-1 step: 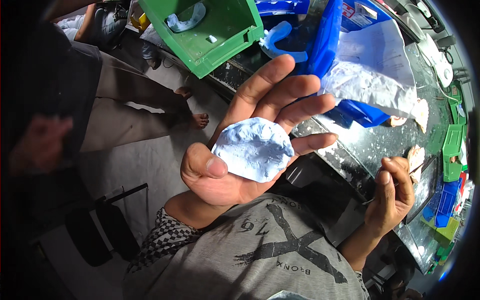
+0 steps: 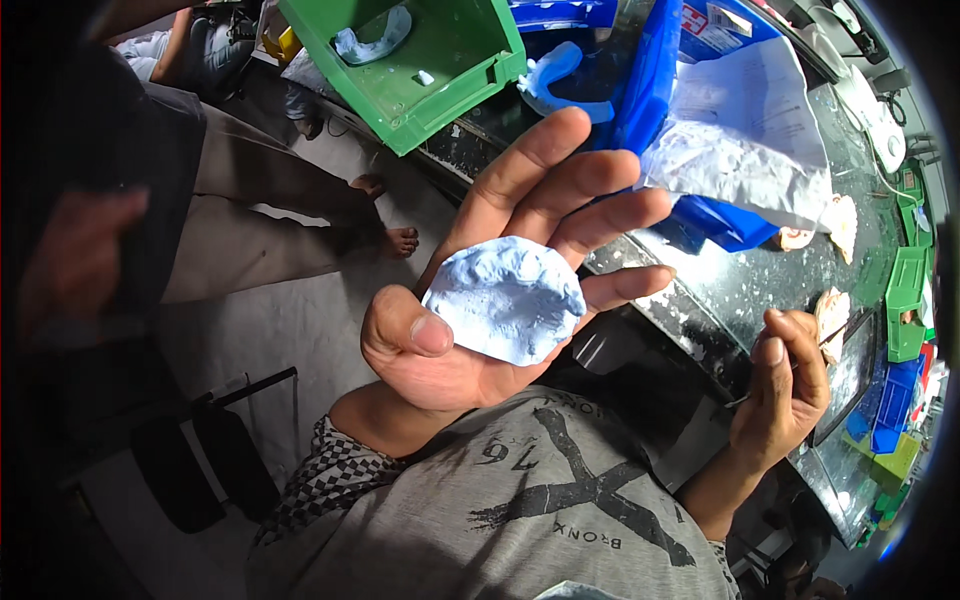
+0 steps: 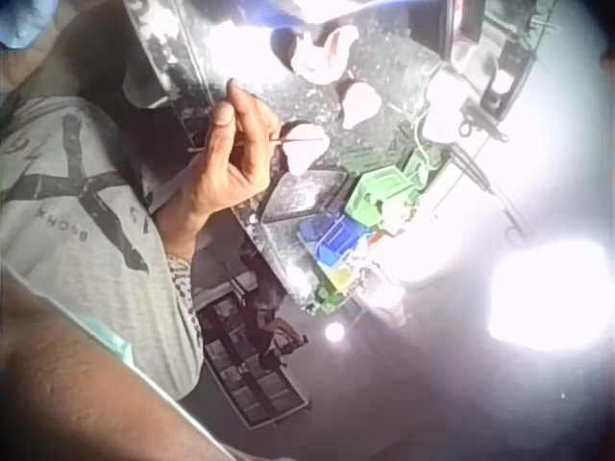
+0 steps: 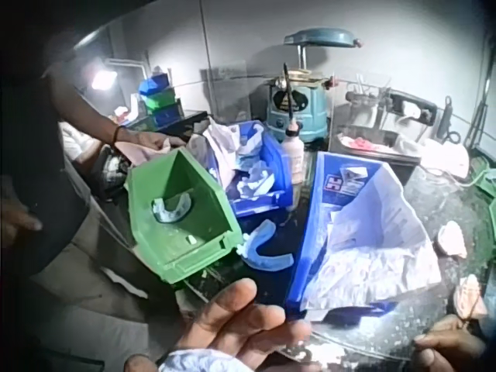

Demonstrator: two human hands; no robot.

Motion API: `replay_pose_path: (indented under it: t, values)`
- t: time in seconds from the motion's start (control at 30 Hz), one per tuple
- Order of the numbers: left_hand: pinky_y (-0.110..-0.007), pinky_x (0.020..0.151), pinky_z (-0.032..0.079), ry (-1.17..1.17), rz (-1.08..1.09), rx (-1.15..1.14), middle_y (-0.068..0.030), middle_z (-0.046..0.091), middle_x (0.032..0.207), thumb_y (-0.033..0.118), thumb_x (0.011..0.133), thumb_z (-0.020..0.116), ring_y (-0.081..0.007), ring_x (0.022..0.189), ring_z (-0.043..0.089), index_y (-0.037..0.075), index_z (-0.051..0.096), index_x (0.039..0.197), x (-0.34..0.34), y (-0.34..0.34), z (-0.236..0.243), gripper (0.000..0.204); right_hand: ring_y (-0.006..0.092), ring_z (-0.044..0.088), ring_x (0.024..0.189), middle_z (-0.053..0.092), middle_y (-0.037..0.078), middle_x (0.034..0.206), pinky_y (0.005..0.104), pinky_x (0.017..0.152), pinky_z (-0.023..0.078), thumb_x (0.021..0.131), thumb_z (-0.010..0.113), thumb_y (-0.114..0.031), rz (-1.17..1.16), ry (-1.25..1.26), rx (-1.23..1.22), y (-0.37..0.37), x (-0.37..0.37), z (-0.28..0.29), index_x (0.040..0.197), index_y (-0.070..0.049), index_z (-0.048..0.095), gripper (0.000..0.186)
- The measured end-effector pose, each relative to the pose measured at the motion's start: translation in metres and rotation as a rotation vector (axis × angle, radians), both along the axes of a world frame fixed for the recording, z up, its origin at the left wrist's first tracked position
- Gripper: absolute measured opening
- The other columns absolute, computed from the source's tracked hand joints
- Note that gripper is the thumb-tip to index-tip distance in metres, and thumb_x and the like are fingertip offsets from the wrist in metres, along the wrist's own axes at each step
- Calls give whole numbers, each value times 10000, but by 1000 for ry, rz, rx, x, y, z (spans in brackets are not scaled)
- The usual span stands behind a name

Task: The person uses a metal tool to scrape and refine the surface of plaster dental models. They then fit a small white component into a blue-tinted dental model held in their hands.

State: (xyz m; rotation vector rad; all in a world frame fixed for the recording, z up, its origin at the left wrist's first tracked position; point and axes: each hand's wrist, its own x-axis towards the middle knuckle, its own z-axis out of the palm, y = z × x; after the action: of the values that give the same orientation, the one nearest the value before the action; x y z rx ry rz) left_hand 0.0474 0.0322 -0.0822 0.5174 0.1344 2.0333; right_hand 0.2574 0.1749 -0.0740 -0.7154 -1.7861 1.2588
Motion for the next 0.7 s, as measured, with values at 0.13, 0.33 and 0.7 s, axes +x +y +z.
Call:
replay_pose_path:
  t: [0.13,0.33,0.7]
  values:
    - [-613,1169,276,3,1,44,-156,232,1615,183,726,631,-385,1501,176,93,-48,1582,4,-2,2,1097,119,527,744,590,97,916,214,666,401,920,656,-89,-3,-5,-16,-2,0,1,991,63,706,174]
    - [-609,1177,262,86,-3,109,-168,237,1612,188,740,620,-401,1495,183,92,-71,1580,5,-2,-4,1091,47,405,603,524,69,862,178,522,299,992,597,-180,98,125,-42,4,6,-7,871,26,618,240]
    - [-599,1186,247,144,10,178,-169,238,1612,194,745,614,-408,1494,177,96,-64,1581,2,-2,-10,1082,68,462,733,525,74,941,179,631,342,944,622,-84,-30,42,-4,0,0,-3,943,10,598,97]
